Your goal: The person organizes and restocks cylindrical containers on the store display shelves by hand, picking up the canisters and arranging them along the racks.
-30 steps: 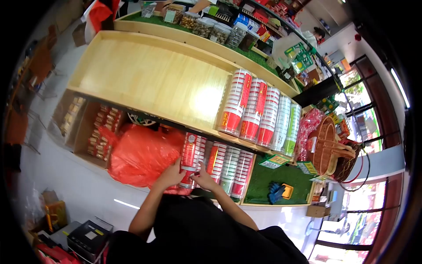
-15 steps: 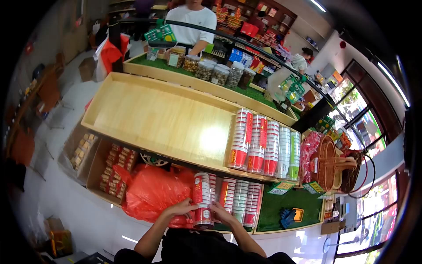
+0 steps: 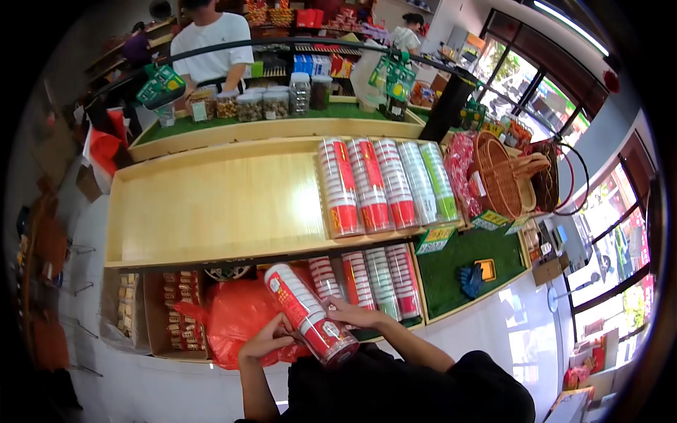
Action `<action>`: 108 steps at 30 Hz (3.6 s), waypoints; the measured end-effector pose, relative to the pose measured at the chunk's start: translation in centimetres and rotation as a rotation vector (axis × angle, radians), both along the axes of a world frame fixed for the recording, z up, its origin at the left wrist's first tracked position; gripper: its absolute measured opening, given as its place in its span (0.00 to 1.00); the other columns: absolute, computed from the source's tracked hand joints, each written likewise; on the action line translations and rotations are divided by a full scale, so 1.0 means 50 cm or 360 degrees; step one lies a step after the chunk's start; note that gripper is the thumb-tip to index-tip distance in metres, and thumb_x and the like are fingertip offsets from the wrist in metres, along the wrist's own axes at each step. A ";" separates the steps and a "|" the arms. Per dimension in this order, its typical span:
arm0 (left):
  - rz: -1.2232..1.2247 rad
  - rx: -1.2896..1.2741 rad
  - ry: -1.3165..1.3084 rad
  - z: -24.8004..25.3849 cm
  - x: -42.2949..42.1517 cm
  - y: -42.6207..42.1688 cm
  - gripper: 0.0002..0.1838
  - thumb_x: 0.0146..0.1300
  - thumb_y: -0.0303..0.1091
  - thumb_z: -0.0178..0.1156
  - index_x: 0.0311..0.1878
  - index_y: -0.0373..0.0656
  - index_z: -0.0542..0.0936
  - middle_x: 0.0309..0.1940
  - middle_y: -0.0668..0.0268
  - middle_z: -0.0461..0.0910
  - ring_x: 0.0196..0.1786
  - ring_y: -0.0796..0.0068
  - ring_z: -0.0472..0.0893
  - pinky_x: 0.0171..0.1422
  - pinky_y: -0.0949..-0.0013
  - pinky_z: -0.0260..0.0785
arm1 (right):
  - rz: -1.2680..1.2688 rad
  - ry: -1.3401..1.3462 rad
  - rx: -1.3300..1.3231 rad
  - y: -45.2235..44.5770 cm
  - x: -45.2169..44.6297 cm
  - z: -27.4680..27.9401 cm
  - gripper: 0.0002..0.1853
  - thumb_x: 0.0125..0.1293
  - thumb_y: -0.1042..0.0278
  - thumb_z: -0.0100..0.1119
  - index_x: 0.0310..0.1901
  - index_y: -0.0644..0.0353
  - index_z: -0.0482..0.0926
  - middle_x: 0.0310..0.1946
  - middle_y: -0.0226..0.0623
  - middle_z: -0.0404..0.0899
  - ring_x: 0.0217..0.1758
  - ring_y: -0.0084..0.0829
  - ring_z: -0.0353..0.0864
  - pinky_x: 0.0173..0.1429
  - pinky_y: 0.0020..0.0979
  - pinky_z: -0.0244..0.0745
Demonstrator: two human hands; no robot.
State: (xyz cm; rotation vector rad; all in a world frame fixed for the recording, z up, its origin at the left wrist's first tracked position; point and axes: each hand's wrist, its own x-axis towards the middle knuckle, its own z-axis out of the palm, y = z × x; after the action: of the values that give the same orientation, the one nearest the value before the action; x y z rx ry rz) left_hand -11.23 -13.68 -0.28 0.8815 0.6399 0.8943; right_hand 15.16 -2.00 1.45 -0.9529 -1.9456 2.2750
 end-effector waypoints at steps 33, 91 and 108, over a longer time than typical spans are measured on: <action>0.0723 0.0594 0.0654 0.141 0.119 0.137 0.54 0.46 0.26 0.73 0.72 0.40 0.48 0.68 0.52 0.56 0.66 0.60 0.66 0.69 0.58 0.61 | -0.1068 0.1008 0.0227 -0.019 -0.015 0.108 0.43 0.65 0.48 0.59 0.73 0.58 0.50 0.62 0.38 0.63 0.65 0.31 0.64 0.65 0.33 0.61; 0.1442 0.0045 0.1655 0.068 -0.011 0.493 0.21 0.70 0.46 0.44 0.53 0.40 0.74 0.46 0.63 0.78 0.46 0.68 0.79 0.41 0.69 0.76 | -0.2009 -0.1321 0.1271 -0.018 0.727 -0.556 0.18 0.60 0.64 0.57 0.52 0.59 0.74 0.50 0.50 0.74 0.58 0.50 0.69 0.61 0.44 0.66; 0.1297 0.0399 0.1973 0.059 -0.048 0.471 0.18 0.61 0.24 0.53 0.53 0.29 0.78 0.50 0.59 0.80 0.48 0.73 0.79 0.57 0.71 0.70 | -0.1951 -0.1934 0.0876 0.073 0.706 -0.694 0.24 0.66 0.51 0.38 0.49 0.57 0.77 0.49 0.47 0.79 0.53 0.49 0.73 0.59 0.48 0.61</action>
State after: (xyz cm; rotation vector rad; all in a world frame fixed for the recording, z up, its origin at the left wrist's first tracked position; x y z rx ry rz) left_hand -13.64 9.89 2.67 1.4177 2.0963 1.0873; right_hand 50.44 1.67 -33.23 -2.6106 -1.1433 0.4024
